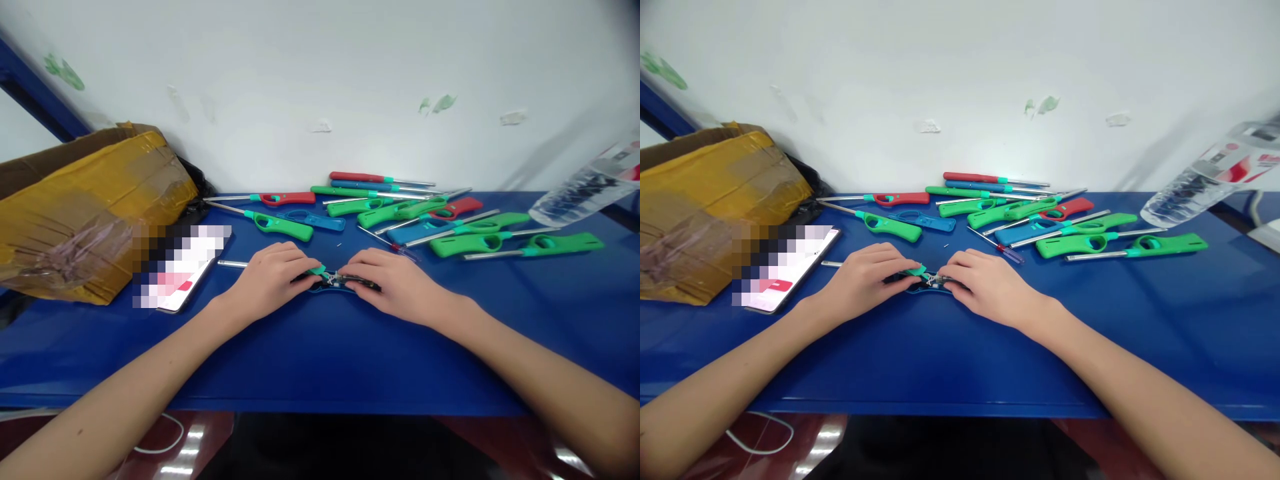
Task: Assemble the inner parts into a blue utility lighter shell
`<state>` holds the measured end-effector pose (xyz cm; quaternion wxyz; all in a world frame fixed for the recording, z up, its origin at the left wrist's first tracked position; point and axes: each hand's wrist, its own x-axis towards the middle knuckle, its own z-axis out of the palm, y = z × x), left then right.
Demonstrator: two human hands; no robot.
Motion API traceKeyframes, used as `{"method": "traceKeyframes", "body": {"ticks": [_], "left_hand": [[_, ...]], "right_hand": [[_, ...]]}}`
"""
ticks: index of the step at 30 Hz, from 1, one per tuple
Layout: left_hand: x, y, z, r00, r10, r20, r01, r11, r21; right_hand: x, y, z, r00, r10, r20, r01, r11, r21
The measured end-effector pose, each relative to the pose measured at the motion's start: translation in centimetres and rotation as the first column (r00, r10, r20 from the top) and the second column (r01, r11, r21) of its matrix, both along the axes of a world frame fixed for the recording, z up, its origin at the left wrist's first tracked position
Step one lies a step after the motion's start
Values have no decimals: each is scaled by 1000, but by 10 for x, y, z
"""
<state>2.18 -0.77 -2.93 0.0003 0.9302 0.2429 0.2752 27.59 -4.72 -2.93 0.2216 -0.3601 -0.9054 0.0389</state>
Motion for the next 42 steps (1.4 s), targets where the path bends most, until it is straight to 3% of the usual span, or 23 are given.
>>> {"method": "traceKeyframes", "body": {"ticks": [7, 14, 23, 29, 35, 42], "left_hand": [[-13, 6, 12, 995, -97, -15, 90, 969, -229], [-14, 5, 15, 993, -120, -7, 116, 970, -216], [-15, 0, 18, 996, -62, -71, 40, 962, -270], [-14, 2, 18, 989, -139, -48, 121, 955, -271], [-11, 0, 20, 998, -13, -56, -5, 955, -298], [-11, 1, 19, 1000, 17, -20, -24, 930, -367]], "right_hand": [[-1, 0, 1, 1000, -1, -3, 1, 1000, -9], [0, -1, 0, 1000, 0, 0, 0, 1000, -13], [1, 1, -1, 1000, 5, -3, -6, 1000, -21], [0, 0, -1, 1000, 1, 2, -1, 1000, -24], [1, 0, 0, 1000, 6, 0, -6, 1000, -27], [0, 0, 0, 1000, 0, -8, 0, 999, -40]]}}
